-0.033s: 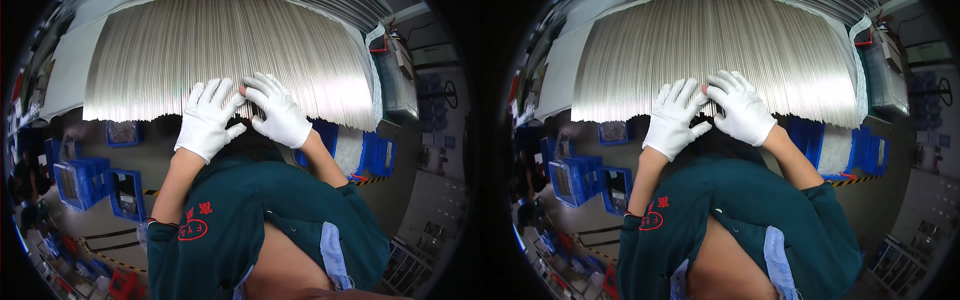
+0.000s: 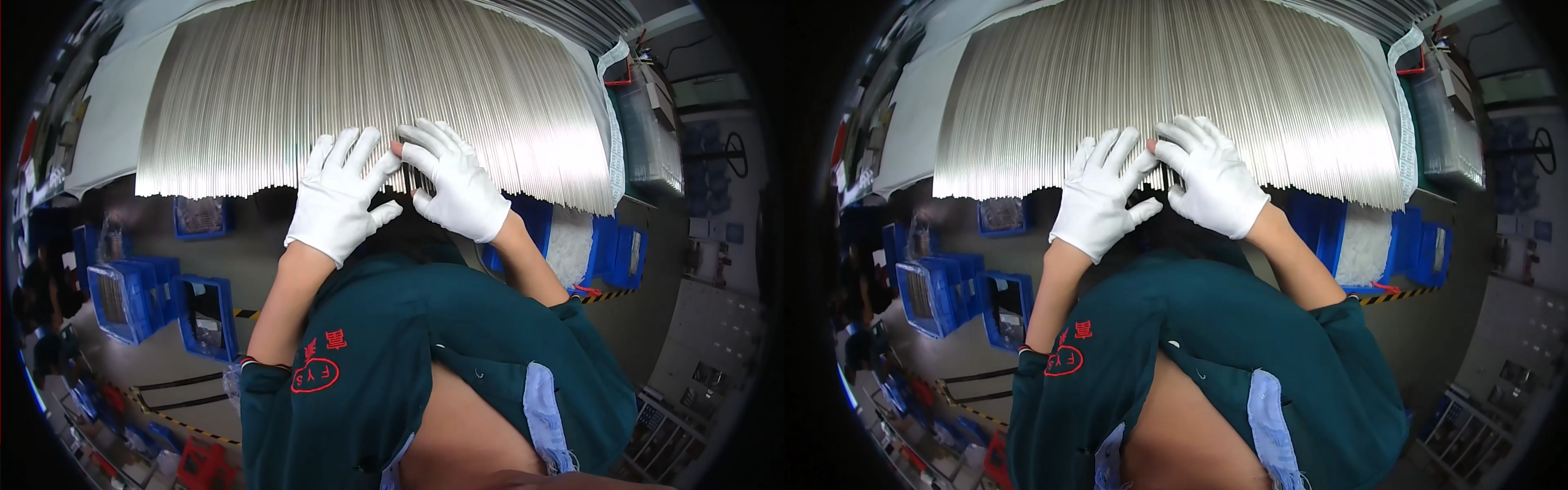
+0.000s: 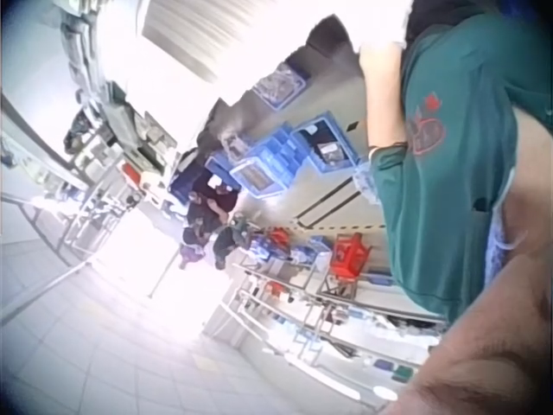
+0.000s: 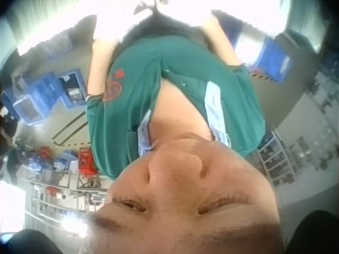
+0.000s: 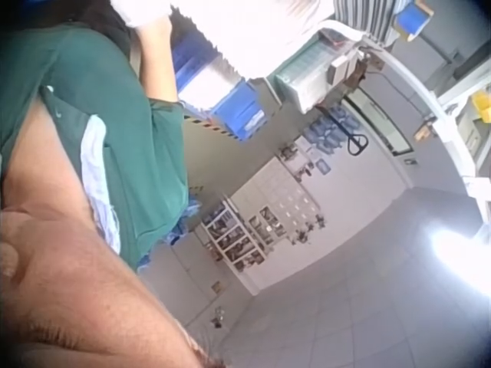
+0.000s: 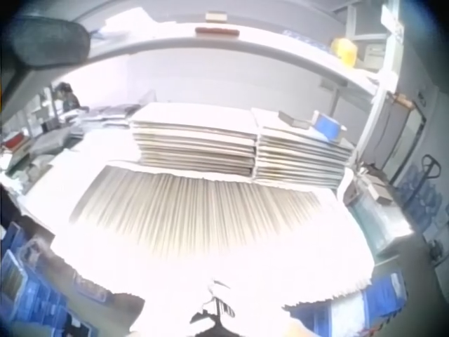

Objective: Sorting and counting metal heatsink fins on a workbench and placing them into plastic sleeves.

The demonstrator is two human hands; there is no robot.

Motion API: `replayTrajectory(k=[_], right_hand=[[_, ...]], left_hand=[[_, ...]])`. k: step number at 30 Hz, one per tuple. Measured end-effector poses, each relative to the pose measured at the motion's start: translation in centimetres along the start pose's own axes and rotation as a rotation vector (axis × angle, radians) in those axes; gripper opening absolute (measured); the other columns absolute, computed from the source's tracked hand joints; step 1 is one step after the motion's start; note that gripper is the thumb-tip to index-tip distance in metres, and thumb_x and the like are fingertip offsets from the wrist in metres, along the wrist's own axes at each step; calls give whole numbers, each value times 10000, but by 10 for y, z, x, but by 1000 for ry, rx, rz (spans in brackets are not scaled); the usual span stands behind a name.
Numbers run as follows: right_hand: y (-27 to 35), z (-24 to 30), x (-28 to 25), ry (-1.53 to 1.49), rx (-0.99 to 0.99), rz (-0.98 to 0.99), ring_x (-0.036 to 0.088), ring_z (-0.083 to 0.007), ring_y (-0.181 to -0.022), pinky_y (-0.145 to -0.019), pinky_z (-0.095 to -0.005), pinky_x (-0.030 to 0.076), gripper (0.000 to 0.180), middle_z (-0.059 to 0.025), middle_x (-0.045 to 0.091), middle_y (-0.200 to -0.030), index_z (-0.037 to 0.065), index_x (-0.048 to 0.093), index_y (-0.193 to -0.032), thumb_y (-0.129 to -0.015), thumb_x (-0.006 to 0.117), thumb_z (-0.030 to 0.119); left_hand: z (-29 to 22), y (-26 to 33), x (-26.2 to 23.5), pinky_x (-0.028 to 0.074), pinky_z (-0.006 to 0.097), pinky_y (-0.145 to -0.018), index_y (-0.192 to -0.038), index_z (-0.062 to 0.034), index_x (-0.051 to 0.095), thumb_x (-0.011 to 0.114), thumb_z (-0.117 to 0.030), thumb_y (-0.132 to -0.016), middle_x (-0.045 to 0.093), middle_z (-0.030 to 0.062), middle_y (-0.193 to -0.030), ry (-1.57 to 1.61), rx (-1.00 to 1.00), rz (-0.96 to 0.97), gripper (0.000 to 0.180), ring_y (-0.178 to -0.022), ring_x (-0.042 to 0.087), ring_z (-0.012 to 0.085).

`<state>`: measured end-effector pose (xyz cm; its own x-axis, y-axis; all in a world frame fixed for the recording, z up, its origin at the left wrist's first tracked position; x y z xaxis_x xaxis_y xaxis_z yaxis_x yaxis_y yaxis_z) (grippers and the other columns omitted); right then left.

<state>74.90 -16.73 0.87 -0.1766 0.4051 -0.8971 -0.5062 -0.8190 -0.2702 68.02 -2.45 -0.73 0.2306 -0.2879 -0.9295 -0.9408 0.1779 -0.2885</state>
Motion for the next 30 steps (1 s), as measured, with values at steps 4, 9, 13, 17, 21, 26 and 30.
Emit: replayTrajectory(k=[4,9,13,17,21,26,30], right_hand=[[0,-2,1,-21,0,41,435,-330,-1184,-1052,-436,305,481,-160,506,-1209,17,541,-1124,-657,620,100],[-6,2,5,-39,52,40,377,-354,-1254,-1080,-440,277,599,-147,462,-1299,64,494,-1225,-641,627,48],[-8,1,4,-43,50,70,370,-353,-1261,-1083,-439,271,592,-142,457,-1306,57,493,-1224,-649,631,59],[-10,3,3,-99,53,89,363,-346,-1270,-1083,-439,270,589,-140,450,-1312,53,490,-1223,-650,626,57],[-12,6,8,-42,56,72,354,-343,-1280,-1086,-435,271,605,-140,445,-1317,55,485,-1234,-647,626,44],[-12,2,10,-75,47,84,351,-343,-1281,-1088,-431,269,593,-140,441,-1324,57,485,-1241,-667,633,58],[-18,4,10,-86,60,85,353,-335,-1281,-1086,-428,272,573,-139,446,-1321,60,496,-1234,-679,639,66]], left_hand=[[3,1,-3,285,457,-1028,-1244,-159,497,691,-401,-698,450,128,-1289,18,-19,26,628,-1216,393,300],[6,1,-4,266,466,-1051,-1281,-166,463,672,-401,-725,420,140,-1326,5,-41,95,639,-1252,366,311],[10,4,-5,281,454,-1028,-1262,-178,489,683,-407,-708,449,132,-1290,-16,-49,38,630,-1215,393,300],[12,5,-6,297,445,-1007,-1242,-186,514,685,-414,-699,476,127,-1261,-33,-53,-22,613,-1184,416,290],[12,5,-5,289,448,-1014,-1254,-199,505,682,-416,-704,473,127,-1265,-26,-57,-8,617,-1192,411,294],[14,9,-6,289,449,-1016,-1250,-203,512,696,-408,-687,477,121,-1256,-13,-68,-29,627,-1188,415,294],[15,10,-8,288,450,-1016,-1261,-208,505,699,-409,-685,479,119,-1250,-17,-77,-15,640,-1184,417,295]])
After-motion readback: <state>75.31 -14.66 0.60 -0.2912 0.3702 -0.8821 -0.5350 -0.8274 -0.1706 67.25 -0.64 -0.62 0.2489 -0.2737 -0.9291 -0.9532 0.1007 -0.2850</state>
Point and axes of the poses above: each hand's wrist, its own y-axis away from the middle knuckle, its own x-axis out of the palm, z = x × y, the point moved 3 cm from there along -y, towards the middle knuckle
